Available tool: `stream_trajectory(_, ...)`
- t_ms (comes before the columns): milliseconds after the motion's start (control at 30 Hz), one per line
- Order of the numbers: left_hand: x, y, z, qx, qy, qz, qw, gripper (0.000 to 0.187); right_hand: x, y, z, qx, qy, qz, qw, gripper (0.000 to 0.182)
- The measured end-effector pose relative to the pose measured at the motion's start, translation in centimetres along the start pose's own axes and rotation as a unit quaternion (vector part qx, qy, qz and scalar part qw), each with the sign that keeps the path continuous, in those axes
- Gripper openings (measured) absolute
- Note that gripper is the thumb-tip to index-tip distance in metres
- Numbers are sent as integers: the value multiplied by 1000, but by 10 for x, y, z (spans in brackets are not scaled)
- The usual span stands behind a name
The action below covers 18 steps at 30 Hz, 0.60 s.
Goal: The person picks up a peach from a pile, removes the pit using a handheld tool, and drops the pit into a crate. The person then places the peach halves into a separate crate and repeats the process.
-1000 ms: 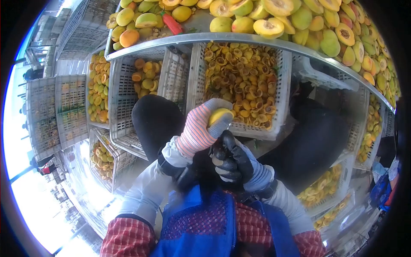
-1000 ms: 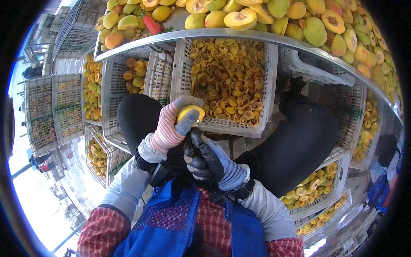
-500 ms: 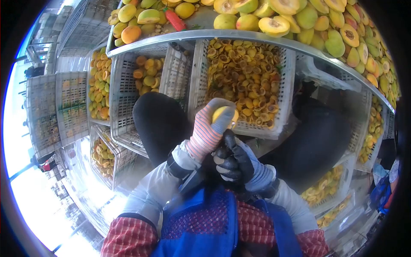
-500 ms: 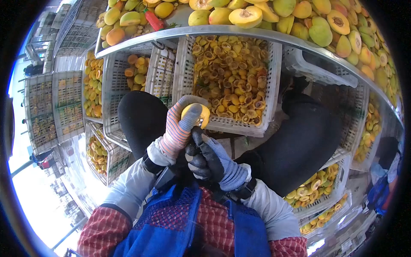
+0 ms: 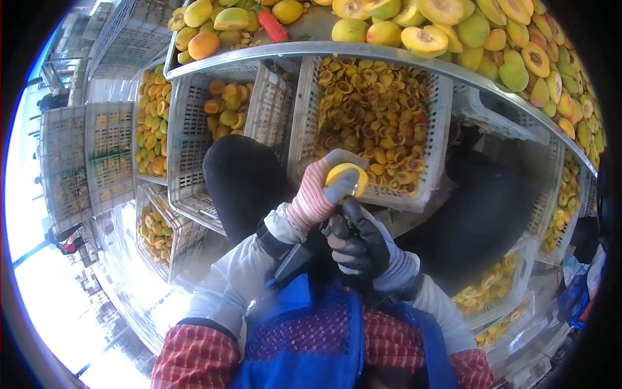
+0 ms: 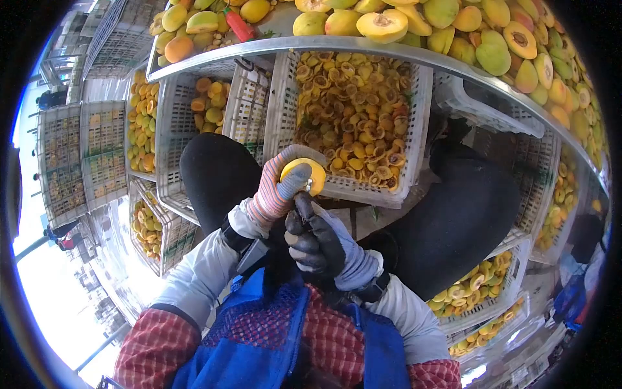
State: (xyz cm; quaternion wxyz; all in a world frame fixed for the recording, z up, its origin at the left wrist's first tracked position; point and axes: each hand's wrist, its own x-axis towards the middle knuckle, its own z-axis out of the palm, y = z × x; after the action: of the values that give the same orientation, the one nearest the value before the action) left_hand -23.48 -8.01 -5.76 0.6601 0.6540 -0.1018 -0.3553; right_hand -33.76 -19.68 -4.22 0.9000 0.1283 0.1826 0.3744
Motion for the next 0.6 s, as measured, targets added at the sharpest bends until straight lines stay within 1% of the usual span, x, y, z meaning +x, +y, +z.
stream_trajectory(33, -1, -3, -2, 15, 4, 9, 1000, 37, -1, 0, 2, -60, 60, -21, 996, 46)
stream_trajectory(67, 0, -4, -3, 31, 7, 20, 999, 38, 0, 0, -1, -33, 29, -9, 999, 46)
stream_trajectory(167, -4, 1, 2, -32, 6, 7, 999, 39, 3, 3, -8, 42, -65, 24, 997, 46)
stream_trajectory(233, -3, 2, 4, -81, -3, -26, 996, 39, 3, 3, -8, 84, -122, 41, 988, 46)
stream_trajectory(267, -3, 1, 5, -107, -6, -41, 993, 39, 2, 3, -8, 88, -116, 40, 988, 46)
stream_trajectory(333, -2, 0, 4, -81, -14, -31, 996, 41, 0, 3, -5, 96, -110, 40, 989, 45)
stream_trajectory(400, 0, 0, 4, -54, -17, -4, 998, 42, -2, 2, 4, 2, -20, 18, 1000, 45)
stream_trajectory(433, 1, -2, 3, -63, -21, -4, 998, 42, -4, 0, 6, -47, 25, 5, 999, 45)
stream_trajectory(500, 0, -2, 1, -78, -29, -9, 997, 42, -6, 1, 5, -49, 17, 0, 999, 45)
stream_trajectory(533, -2, 0, 3, -115, -27, -18, 993, 42, -6, 2, 5, -49, 13, -2, 999, 45)
stream_trajectory(600, -7, 5, 14, -190, -26, -33, 981, 42, -1, 5, 1, -2, -87, 15, 996, 45)
